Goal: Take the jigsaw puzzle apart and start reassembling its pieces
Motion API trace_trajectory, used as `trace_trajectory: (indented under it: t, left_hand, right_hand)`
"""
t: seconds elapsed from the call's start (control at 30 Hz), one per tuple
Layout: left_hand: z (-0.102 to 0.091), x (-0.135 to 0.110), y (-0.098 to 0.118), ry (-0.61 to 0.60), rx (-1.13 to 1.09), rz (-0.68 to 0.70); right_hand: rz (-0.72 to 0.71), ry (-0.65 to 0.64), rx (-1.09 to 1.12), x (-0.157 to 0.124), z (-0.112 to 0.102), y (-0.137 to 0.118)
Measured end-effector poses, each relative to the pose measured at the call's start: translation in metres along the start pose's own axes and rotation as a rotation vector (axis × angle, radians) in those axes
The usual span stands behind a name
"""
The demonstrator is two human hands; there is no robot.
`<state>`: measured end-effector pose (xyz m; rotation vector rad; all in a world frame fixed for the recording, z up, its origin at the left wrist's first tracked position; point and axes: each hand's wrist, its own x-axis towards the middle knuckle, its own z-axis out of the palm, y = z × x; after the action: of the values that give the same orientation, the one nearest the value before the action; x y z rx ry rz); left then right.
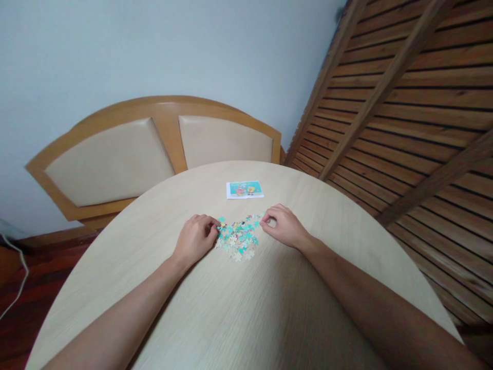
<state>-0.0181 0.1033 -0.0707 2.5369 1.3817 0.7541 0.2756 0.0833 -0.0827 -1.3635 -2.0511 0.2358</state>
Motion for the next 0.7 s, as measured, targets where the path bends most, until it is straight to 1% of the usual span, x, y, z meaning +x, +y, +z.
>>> trace_trajectory:
  t: [0.1, 0.2, 0.27, 0.37, 0.53, 0.6, 0.7]
  left_hand:
    - [0.0, 0.0, -0.002, -0.002, 0.01, -0.005]
    - [0.0, 0.0, -0.003, 0.017, 0.014, -0.008]
    - [-0.001, 0.0, 0.0, 0.034, 0.008, 0.015]
    - [-0.003, -0.001, 0.007, 0.017, -0.036, 0.116]
    - [-0.004, -0.003, 0.021, -0.116, -0.072, 0.324]
    - [-0.003, -0.004, 0.023, -0.169, -0.052, 0.356]
    - [0.0, -0.005, 0.021, -0.193, -0.024, 0.332]
  right_hand:
    - [-0.113, -0.011, 0.037, 0.0, -0.001, -0.005]
    - [-0.257, -0.056, 0.079, -0.002, 0.001, -0.01]
    - [-0.31, -0.093, 0.085, -0.003, 0.002, -0.012]
    - [-0.35, -0.132, 0.09, -0.003, 0.002, -0.013]
    - [-0.395, -0.158, 0.116, -0.003, 0.0, -0.019]
    - [-0.398, -0.169, 0.117, -0.003, 0.0, -0.021]
    - [-0.389, -0.194, 0.096, -0.003, 0.001, -0.023]
